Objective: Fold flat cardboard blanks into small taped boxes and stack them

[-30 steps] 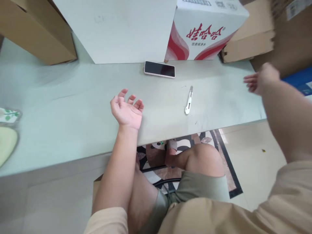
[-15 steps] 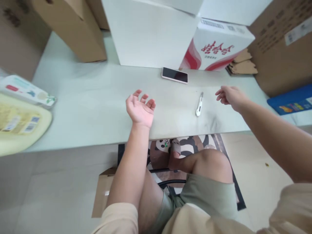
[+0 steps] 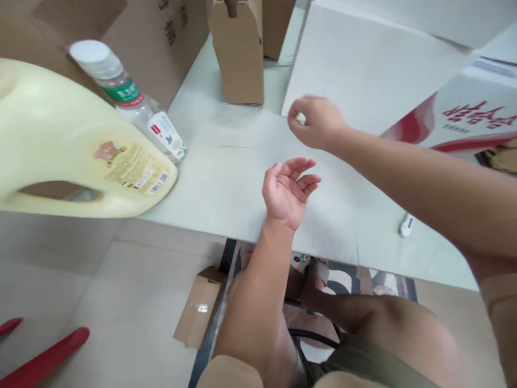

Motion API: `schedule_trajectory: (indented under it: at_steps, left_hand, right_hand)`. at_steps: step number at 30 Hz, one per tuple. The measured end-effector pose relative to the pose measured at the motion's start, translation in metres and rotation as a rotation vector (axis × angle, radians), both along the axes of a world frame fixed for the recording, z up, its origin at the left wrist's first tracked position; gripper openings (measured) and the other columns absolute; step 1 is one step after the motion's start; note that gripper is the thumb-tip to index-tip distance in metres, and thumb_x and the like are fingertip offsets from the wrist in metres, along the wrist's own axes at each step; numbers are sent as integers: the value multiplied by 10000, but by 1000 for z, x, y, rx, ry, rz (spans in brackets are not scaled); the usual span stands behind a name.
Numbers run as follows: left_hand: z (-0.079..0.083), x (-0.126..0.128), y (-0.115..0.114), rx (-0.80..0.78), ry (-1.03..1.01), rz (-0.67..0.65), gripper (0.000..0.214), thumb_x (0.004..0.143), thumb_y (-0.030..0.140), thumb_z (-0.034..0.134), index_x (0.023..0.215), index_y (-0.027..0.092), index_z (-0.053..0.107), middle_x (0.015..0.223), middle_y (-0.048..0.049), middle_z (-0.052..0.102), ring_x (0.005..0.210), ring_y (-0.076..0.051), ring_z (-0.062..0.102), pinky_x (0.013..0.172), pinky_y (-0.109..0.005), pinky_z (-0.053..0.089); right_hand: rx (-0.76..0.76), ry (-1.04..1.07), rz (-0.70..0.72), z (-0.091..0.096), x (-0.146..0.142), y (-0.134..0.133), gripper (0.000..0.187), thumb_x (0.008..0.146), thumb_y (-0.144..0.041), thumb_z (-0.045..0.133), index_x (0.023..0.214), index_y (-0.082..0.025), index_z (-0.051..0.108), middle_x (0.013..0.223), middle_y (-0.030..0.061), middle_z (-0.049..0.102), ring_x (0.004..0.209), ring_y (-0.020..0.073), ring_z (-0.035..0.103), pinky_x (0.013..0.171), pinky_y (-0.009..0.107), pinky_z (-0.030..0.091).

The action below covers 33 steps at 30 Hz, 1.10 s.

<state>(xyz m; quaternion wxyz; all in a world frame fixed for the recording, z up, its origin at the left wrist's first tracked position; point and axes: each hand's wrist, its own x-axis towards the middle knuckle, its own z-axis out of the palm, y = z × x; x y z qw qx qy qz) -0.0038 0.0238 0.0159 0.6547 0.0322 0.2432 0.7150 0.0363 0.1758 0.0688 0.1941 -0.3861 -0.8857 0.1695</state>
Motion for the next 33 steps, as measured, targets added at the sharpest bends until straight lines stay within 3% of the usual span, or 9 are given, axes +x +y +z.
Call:
schedule_trajectory:
  at_steps: [4, 6, 9, 13, 18, 20, 23, 28, 33]
  left_hand:
    - [-4, -8, 4, -19, 15, 33, 457, 958, 485, 355, 845, 192, 687, 1008, -80, 738, 763, -160, 696, 772, -329, 519]
    - [-4, -12, 5, -5, 1, 46, 453, 968, 456, 340, 832, 192, 682, 957, -70, 728, 731, -150, 687, 761, -326, 516]
    - [-1, -17, 5, -14, -17, 60, 449, 973, 416, 321, 810, 184, 669, 866, -57, 700, 658, -128, 654, 721, -301, 512]
    - [5, -18, 4, -65, 14, 106, 405, 952, 408, 338, 788, 172, 623, 815, -46, 663, 608, -118, 616, 672, -279, 497]
    - [0, -20, 6, -233, 210, 496, 263, 906, 388, 397, 753, 199, 499, 721, 3, 532, 573, -104, 565, 641, -265, 454]
    - [-4, -28, 4, -366, 348, 785, 203, 897, 356, 427, 755, 212, 439, 724, 21, 473, 632, -100, 571, 669, -257, 433]
    - [-8, -41, -2, -378, 510, 983, 172, 932, 340, 391, 808, 226, 428, 869, 2, 530, 879, -124, 626, 803, -283, 451]
    - [-14, -24, 0, -65, 866, 792, 300, 957, 495, 384, 1008, 247, 546, 1106, -46, 631, 1138, -197, 620, 951, -355, 480]
    - [-22, 12, 11, 296, 1083, 503, 529, 904, 669, 429, 1159, 250, 627, 1203, -73, 690, 1207, -253, 637, 1040, -400, 504]
  right_hand:
    - [149, -95, 105, 22, -87, 14, 67, 775, -81, 633, 786, -138, 600, 1539, 36, 439, 1223, 324, 664, 1063, 452, 485]
    - [207, -225, 19, 36, -113, 26, 265, 864, -192, 459, 1045, -88, 622, 1591, 81, 309, 1328, 402, 560, 1049, 527, 409]
    - [170, -396, -78, 48, -130, 45, 477, 904, -283, 396, 1266, -28, 571, 1603, 150, 247, 1362, 402, 523, 1036, 501, 415]
    - [239, -387, -56, 43, -118, 47, 358, 960, -225, 537, 1261, -51, 622, 1575, 136, 367, 1309, 322, 586, 1108, 494, 482]
    - [270, -181, -9, 26, -54, 16, 186, 905, -117, 551, 978, -195, 704, 1352, 46, 615, 1177, 243, 640, 1030, 451, 537]
    - [295, 8, 3, 21, -7, -6, 128, 891, -136, 578, 825, -192, 672, 1197, 59, 685, 1035, 217, 672, 947, 435, 547]
    - [344, 352, -20, 13, 78, -53, 199, 905, -263, 624, 713, -217, 597, 934, 46, 694, 846, 183, 662, 781, 401, 540]
    - [455, 874, -196, -18, 182, -131, 171, 863, -409, 692, 937, -265, 639, 775, 7, 629, 604, 139, 584, 474, 287, 360]
    - [571, 755, -353, -40, 216, -161, 178, 889, -369, 650, 771, -236, 650, 766, 34, 557, 712, 170, 532, 580, 350, 439]
